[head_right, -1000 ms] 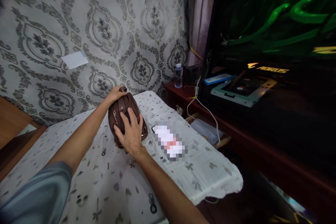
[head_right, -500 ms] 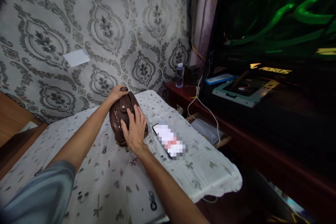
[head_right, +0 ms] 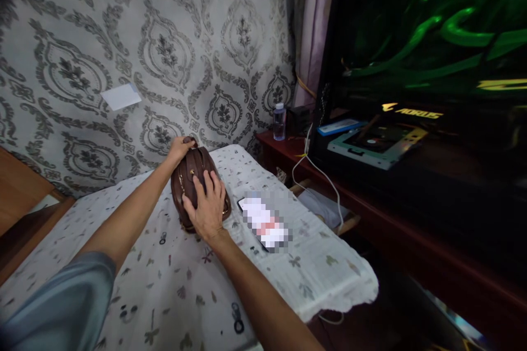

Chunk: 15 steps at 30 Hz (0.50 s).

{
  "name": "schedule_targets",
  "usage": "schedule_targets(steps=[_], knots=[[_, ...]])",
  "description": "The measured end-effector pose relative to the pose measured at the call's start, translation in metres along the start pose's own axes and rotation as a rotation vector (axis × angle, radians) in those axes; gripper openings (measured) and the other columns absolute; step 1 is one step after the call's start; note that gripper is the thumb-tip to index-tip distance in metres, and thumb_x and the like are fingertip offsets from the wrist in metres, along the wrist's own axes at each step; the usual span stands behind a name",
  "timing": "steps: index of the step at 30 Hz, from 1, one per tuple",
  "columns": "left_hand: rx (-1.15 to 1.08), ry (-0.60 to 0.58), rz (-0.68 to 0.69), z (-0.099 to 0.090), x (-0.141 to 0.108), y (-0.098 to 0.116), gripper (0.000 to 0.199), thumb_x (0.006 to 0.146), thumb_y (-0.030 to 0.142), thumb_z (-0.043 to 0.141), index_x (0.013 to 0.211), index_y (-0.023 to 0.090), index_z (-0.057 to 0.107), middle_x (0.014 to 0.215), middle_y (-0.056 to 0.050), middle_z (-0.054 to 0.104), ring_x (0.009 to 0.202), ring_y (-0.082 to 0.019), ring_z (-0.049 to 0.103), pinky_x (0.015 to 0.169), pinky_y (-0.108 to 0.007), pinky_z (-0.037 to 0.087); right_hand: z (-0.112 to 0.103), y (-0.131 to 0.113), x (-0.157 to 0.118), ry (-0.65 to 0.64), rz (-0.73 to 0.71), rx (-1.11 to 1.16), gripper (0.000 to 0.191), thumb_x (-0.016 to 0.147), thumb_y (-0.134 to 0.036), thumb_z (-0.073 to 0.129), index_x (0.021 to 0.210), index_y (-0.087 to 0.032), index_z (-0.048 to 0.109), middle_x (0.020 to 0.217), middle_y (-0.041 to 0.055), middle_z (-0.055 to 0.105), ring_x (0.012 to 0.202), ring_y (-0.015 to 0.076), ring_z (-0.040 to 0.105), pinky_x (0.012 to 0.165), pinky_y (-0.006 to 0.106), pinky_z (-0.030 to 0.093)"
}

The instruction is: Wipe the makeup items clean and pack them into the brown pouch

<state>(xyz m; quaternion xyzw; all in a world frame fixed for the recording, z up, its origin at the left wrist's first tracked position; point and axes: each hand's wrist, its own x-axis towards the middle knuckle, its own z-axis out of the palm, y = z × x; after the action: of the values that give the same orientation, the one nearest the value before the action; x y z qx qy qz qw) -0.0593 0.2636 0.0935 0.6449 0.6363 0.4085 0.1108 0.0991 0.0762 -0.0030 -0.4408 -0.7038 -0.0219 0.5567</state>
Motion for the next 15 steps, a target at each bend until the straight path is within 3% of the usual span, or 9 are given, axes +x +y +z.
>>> schedule_targets(steps=[7,15], knots=[[-0.090,0.046,0.034,-0.0024,-0.0049,0.0032,0.022,0.077,0.036,0.060,0.069,0.018,0.071,0.077,-0.006,0.075,0.081,-0.024,0.069,0.077,-0.031,0.047,-0.0027,-0.0018,0.0014,-0.036,0.018,0.009,0.049,0.094,-0.039,0.058,0.139,-0.020,0.056,0.146,0.0146,0.052,0.142,0.0313,0.036,0.115,0.053,0.033],[-0.152,-0.003,0.040,-0.0044,-0.0087,0.0056,0.025,0.076,0.040,0.060,0.070,0.018,0.069,0.076,-0.005,0.073,0.080,-0.022,0.066,0.078,-0.031,0.048,-0.0034,-0.0014,0.0014,-0.046,0.026,0.001,0.051,0.095,-0.038,0.056,0.143,-0.021,0.053,0.155,0.0147,0.043,0.144,0.0315,0.033,0.116,0.052,0.031]])
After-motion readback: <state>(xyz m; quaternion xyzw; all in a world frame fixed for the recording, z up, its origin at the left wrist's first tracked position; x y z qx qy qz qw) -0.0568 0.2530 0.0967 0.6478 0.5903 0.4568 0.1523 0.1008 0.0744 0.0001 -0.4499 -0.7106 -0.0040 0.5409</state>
